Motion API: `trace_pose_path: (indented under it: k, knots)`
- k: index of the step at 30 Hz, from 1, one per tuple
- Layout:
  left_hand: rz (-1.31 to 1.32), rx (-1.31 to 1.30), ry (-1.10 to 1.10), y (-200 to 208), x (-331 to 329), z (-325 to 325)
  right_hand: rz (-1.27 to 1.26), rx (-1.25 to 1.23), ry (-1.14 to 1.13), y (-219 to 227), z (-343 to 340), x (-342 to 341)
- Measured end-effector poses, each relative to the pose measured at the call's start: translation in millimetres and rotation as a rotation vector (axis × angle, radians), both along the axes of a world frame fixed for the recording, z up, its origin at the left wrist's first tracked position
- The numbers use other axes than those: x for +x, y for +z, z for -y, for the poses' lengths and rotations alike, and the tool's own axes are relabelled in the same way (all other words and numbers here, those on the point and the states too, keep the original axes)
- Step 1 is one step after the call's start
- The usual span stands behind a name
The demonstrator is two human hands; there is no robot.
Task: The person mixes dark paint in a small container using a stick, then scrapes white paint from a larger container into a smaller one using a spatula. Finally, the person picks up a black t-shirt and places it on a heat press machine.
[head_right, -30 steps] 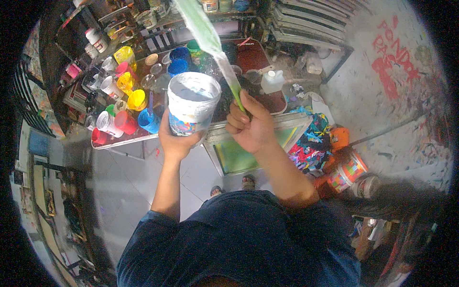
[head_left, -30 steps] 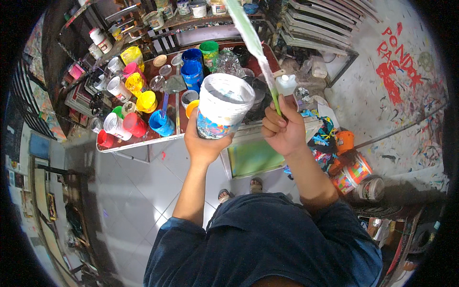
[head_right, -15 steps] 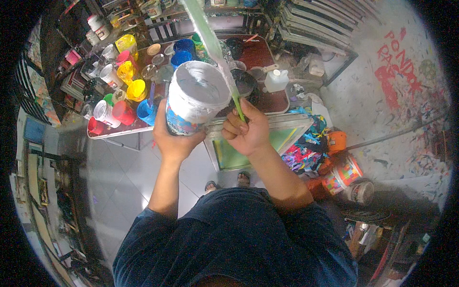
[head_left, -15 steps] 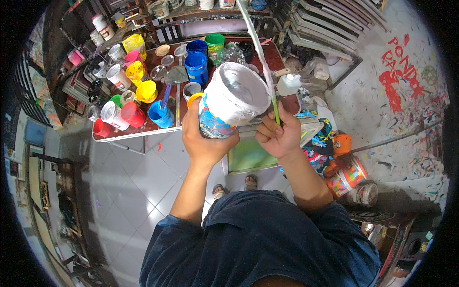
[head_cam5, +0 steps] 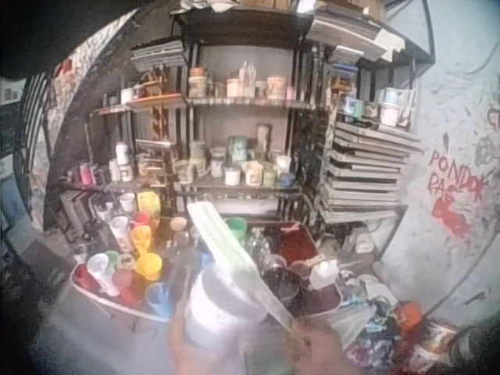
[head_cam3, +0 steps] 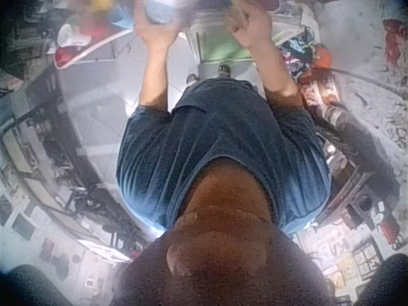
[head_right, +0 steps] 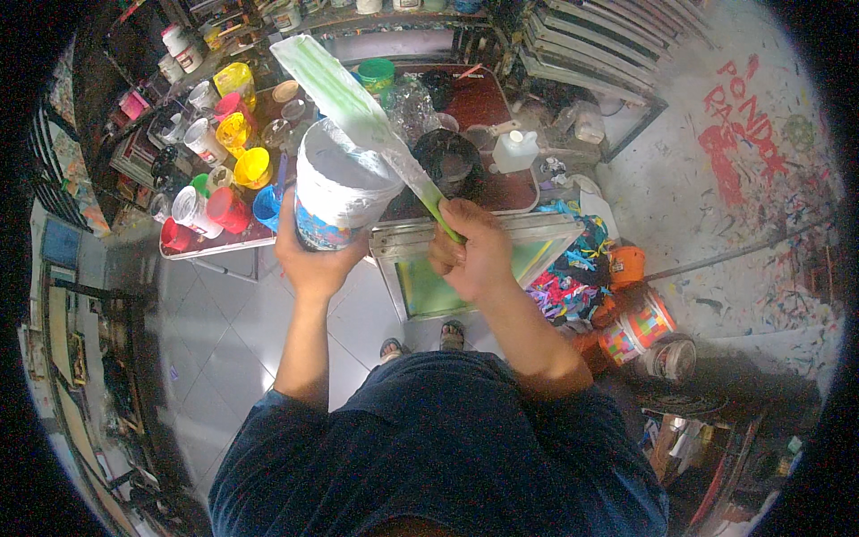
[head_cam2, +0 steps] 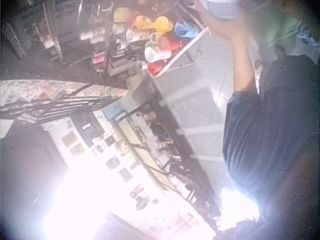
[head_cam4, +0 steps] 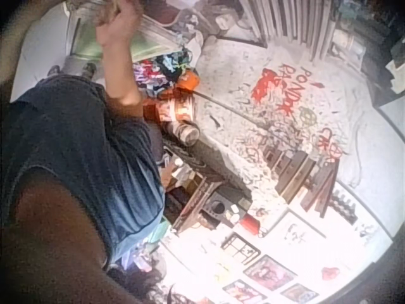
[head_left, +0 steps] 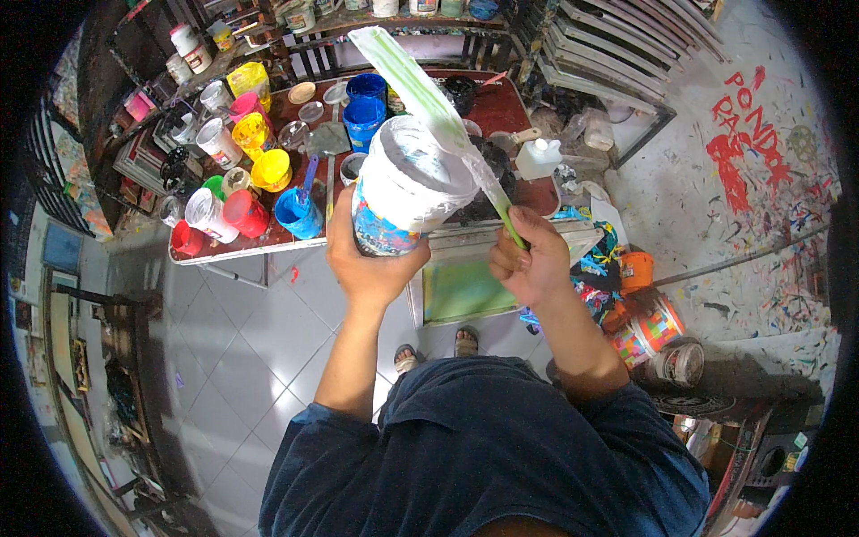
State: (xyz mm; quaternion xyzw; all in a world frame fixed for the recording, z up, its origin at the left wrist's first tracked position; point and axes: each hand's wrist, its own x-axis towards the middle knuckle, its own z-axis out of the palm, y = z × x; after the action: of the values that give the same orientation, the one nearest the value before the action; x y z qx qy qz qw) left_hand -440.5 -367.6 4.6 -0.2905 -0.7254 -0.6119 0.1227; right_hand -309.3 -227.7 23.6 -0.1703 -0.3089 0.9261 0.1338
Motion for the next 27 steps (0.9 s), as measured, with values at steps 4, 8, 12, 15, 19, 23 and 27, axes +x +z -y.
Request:
trace_pose_path:
  k: [4,8,12,15,19,23,27]
  knots:
    - [-0.020,-0.045,0.016,-3,-3,3,0.037,0.034,-0.031,6,4,3]
    - [-0.042,-0.063,0.061,-13,-5,6,0.089,0.046,-0.044,4,4,6]
    - [-0.024,-0.049,0.051,-17,-7,8,0.145,0.044,-0.083,4,7,9]
    - [-0.032,-0.030,0.083,-23,-12,11,0.169,0.081,-0.067,1,8,14]
    - [-0.044,-0.044,0.085,-21,-14,14,0.248,0.142,-0.071,10,11,15]
    - [0.078,0.060,0.047,-18,-16,15,0.281,0.133,-0.066,8,10,21]
    - [0.068,0.048,0.071,-19,-17,16,0.256,0.091,-0.077,15,9,26]
